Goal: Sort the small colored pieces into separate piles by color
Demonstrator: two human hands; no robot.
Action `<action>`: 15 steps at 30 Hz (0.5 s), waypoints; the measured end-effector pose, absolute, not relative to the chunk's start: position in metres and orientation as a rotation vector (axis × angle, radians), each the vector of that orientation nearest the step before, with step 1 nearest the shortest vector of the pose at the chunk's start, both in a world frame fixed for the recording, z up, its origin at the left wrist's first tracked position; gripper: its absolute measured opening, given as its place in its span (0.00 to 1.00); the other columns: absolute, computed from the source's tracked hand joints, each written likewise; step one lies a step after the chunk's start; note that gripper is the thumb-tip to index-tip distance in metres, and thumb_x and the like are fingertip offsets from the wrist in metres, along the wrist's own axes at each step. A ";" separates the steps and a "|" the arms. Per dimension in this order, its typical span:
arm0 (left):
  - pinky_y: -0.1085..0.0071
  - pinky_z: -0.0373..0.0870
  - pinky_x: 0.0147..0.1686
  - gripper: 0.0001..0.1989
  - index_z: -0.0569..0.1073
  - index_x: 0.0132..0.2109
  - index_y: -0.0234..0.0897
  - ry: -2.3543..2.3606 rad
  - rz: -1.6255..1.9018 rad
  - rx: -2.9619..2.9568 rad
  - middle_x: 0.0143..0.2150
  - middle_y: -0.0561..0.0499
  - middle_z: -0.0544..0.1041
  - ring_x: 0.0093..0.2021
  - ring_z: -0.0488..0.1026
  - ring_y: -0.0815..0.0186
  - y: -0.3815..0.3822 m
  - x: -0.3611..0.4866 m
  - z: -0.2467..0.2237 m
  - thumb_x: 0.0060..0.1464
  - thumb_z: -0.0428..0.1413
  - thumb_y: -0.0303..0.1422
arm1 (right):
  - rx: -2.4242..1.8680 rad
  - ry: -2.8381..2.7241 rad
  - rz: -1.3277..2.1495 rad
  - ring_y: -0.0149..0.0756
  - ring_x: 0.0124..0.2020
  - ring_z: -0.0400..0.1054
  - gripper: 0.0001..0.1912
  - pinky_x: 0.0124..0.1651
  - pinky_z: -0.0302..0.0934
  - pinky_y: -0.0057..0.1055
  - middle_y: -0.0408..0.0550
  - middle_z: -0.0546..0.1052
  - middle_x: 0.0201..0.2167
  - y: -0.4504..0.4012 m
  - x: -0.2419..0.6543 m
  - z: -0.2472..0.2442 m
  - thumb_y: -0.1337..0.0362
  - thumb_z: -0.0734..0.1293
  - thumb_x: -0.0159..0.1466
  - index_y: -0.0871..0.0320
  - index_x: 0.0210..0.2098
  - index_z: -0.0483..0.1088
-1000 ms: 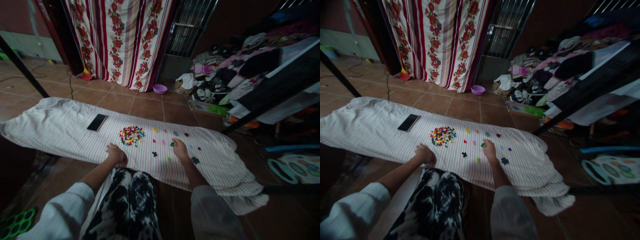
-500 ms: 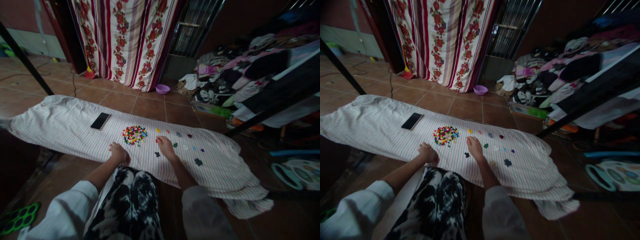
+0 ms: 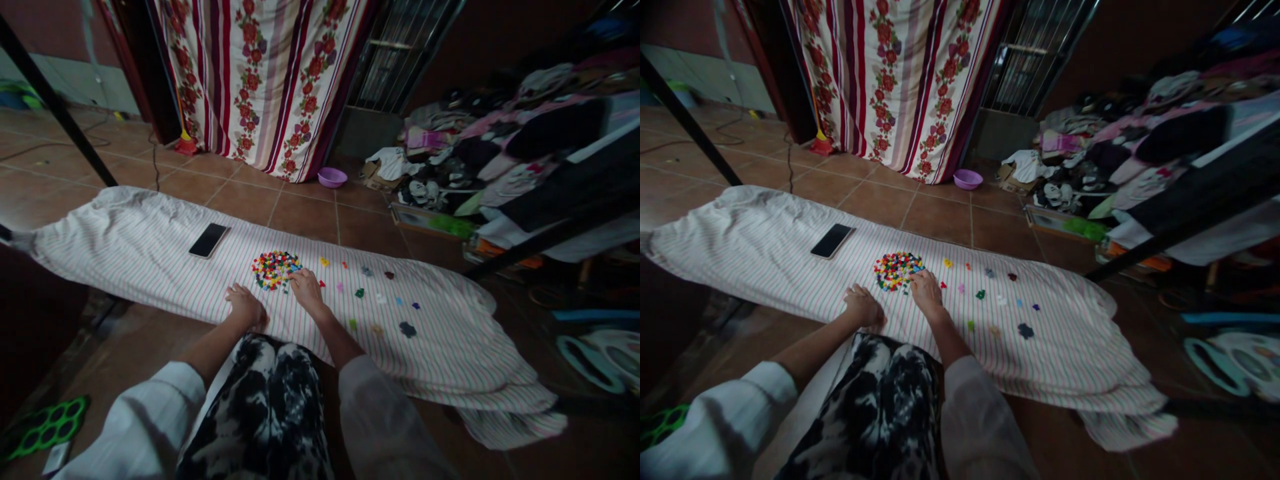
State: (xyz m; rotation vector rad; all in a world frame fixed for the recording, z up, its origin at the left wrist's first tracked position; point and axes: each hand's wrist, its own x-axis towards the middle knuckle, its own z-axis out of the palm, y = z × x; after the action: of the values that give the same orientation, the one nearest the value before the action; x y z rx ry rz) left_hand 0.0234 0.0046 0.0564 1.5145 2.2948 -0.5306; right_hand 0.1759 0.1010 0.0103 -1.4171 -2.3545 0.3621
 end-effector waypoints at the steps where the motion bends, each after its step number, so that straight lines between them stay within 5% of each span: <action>1: 0.47 0.63 0.54 0.56 0.50 0.67 0.15 2.297 -0.534 1.516 0.68 0.19 0.48 0.67 0.48 0.28 0.004 0.024 0.057 0.43 0.58 0.52 | -1.414 -2.365 0.361 0.39 0.47 0.64 0.14 0.52 0.58 0.32 0.50 0.74 0.42 0.102 0.174 0.010 0.67 0.61 0.66 0.54 0.43 0.77; 15: 0.46 0.63 0.53 0.54 0.50 0.68 0.18 2.284 -0.640 1.573 0.68 0.19 0.48 0.67 0.50 0.28 0.003 0.026 0.059 0.45 0.57 0.52 | -1.554 -2.551 0.328 0.39 0.51 0.59 0.13 0.53 0.54 0.30 0.50 0.72 0.46 0.104 0.159 0.024 0.67 0.62 0.65 0.52 0.46 0.75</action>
State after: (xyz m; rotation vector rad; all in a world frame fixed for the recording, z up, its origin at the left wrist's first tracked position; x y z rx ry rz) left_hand 0.0257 0.0032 0.0594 1.5733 2.2842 -0.6401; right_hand 0.1588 0.1035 0.0243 -1.5542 -2.5510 0.3281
